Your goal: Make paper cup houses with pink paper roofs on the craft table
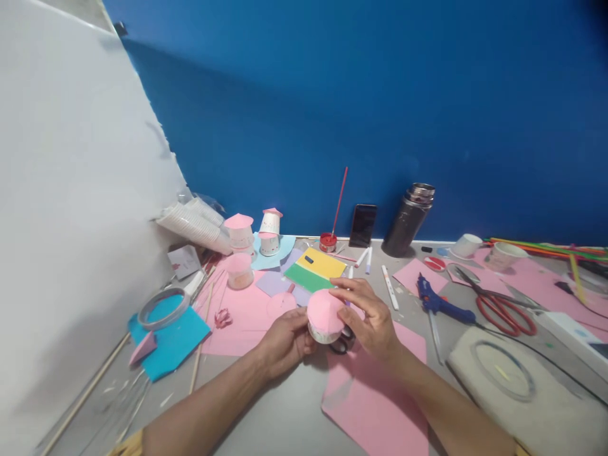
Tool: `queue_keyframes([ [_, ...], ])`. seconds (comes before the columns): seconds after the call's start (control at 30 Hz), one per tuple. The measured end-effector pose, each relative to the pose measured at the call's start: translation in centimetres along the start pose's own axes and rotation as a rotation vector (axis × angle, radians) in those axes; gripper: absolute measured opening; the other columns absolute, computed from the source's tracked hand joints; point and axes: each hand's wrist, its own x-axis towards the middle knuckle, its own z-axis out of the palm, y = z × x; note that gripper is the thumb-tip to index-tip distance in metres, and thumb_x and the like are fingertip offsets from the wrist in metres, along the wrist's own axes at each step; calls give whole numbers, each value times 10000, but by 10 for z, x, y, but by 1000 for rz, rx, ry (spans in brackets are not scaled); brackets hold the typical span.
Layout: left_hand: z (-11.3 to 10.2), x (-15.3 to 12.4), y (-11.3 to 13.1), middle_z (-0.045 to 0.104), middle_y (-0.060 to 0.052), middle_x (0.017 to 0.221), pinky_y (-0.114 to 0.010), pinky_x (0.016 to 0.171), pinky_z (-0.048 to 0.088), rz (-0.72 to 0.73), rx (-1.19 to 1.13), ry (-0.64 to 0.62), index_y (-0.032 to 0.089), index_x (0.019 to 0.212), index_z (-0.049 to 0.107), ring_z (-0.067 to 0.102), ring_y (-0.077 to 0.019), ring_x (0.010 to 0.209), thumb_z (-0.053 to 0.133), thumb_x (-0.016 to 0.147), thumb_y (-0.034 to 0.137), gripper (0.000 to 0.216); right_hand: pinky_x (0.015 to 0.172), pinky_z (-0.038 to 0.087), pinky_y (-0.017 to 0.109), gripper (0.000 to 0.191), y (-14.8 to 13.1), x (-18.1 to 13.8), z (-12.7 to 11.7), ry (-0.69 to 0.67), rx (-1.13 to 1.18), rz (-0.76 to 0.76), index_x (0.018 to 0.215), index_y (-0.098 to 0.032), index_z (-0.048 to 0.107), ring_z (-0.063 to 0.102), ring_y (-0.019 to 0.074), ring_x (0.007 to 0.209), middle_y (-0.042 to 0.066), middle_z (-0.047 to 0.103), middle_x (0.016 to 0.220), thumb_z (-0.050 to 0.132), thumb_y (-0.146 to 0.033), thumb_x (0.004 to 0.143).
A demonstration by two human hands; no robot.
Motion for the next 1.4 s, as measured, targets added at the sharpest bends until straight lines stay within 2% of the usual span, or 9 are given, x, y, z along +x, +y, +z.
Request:
queue_keyframes([
  [0.27, 2, 0, 1, 608, -74, 747, -199, 474, 366, -11, -25, -32, 51, 945, 691, 495, -94, 552, 713, 851, 152, 139, 1018, 525, 458, 241, 4, -1, 3, 9, 102, 125, 1137, -277, 780, 643, 275, 1180, 90, 744, 1235, 663, -395, 963],
  [0.43, -3, 4, 7, 534, -17, 687, -183, 468, 379, -1, -164, 9, 88, 871, 642, 440, -75, 522, 637, 860, 66, 25, 665, 558, 321, 382, 10, 7, -1, 99, 223, 525, 988, -209, 761, 691, 212, 782, 77, 750, 918, 651, -566, 912],
  [0.6, -3, 3, 14, 561, -42, 737, -170, 463, 378, 10, -221, 27, 79, 883, 638, 440, -69, 535, 572, 898, 66, 69, 470, 382, 211, 516, 14, 3, 7, -242, 644, 893, 777, -152, 709, 548, 104, 528, 24, 658, 672, 783, -662, 765],
  [0.7, 1, 0, 15, 558, -34, 694, -166, 467, 382, 6, -218, 14, 69, 858, 650, 427, -61, 510, 572, 893, 72, 85, 445, 351, 190, 490, 13, -6, 14, -311, 890, 1010, 801, -152, 679, 492, 68, 454, -13, 616, 606, 839, -613, 751],
  [0.8, 3, -1, 12, 602, -54, 711, -175, 473, 387, -9, -193, -2, 64, 876, 669, 451, -64, 505, 595, 878, 101, 83, 457, 398, 179, 443, 15, -11, 16, -295, 1015, 1042, 814, -146, 697, 519, 65, 460, -10, 627, 598, 886, -541, 743],
  [0.93, 1, -2, 7, 613, -41, 677, -222, 500, 412, 110, -47, 60, 105, 861, 659, 535, -110, 522, 690, 840, 212, 114, 554, 519, 177, 391, 18, -9, 15, -142, 1068, 1084, 832, -145, 754, 615, 86, 561, 18, 691, 655, 964, -435, 674],
  [1.07, 0, -7, 7, 723, -103, 1025, -295, 691, 515, 289, 145, 10, 170, 1122, 673, 686, -202, 803, 804, 751, 285, 410, 595, 573, 188, 377, 17, -5, 15, -12, 1051, 1100, 798, -152, 773, 678, 114, 633, 35, 741, 721, 1006, -376, 603],
  [1.2, 4, -12, 9, 672, -114, 1276, -379, 905, 517, 435, 288, -51, 243, 1248, 653, 647, -275, 1120, 878, 720, 339, 582, 680, 606, 209, 382, 13, -8, 21, -88, 1054, 1068, 851, -140, 800, 732, 145, 731, 76, 785, 802, 984, -403, 645],
  [1.4, 10, -14, 8, 721, -110, 1029, -368, 810, 528, 415, 296, -38, 168, 1102, 691, 669, -228, 869, 881, 743, 378, 457, 713, 590, 215, 466, 4, -13, 25, -292, 1067, 996, 990, -120, 814, 729, 134, 744, 90, 787, 849, 923, -486, 722],
])
